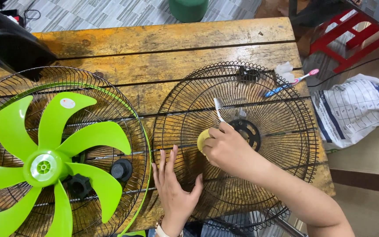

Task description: Cleaning a disassembled electric fan's grill and blades using a toothbrush and a cloth.

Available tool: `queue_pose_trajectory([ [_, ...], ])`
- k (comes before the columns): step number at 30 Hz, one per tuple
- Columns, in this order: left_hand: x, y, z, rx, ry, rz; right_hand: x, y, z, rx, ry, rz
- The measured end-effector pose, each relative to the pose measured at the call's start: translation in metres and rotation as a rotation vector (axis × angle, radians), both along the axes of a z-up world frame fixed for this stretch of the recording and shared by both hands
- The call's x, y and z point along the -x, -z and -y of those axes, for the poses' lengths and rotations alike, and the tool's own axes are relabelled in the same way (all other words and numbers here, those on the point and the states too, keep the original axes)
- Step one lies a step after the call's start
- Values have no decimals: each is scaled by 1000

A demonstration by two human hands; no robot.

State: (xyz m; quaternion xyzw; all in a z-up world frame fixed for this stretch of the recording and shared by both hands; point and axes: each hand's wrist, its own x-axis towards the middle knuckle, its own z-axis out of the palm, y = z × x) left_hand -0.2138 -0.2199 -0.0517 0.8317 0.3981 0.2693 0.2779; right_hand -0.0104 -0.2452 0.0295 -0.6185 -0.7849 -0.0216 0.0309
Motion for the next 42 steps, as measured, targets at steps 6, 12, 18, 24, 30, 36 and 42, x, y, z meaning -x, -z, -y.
queue_pose_trajectory([
  [6, 0, -3, 0, -8, 3, 9, -10, 1, 2, 50, 28, 17],
  [12, 1, -3, 0, -12, 0, 1, -18, -10, 9, -95, 12, -90],
  [18, 0, 10, 2, -34, -12, -25, -12, 5, 4, -258, -75, -421],
  [24, 0, 4, 1, -23, -5, 0, 5, 15, -1, -178, -201, -336],
  [30, 0, 0, 1, -18, 5, 9, 11, 15, 1, -162, -159, -198],
  [36, 0, -1, 0, -10, 1, 5, 14, 15, 1, -95, -56, -120],
  [42, 1, 1, 1, -16, -3, -4, 10, 16, 3, -41, 74, -139],
])
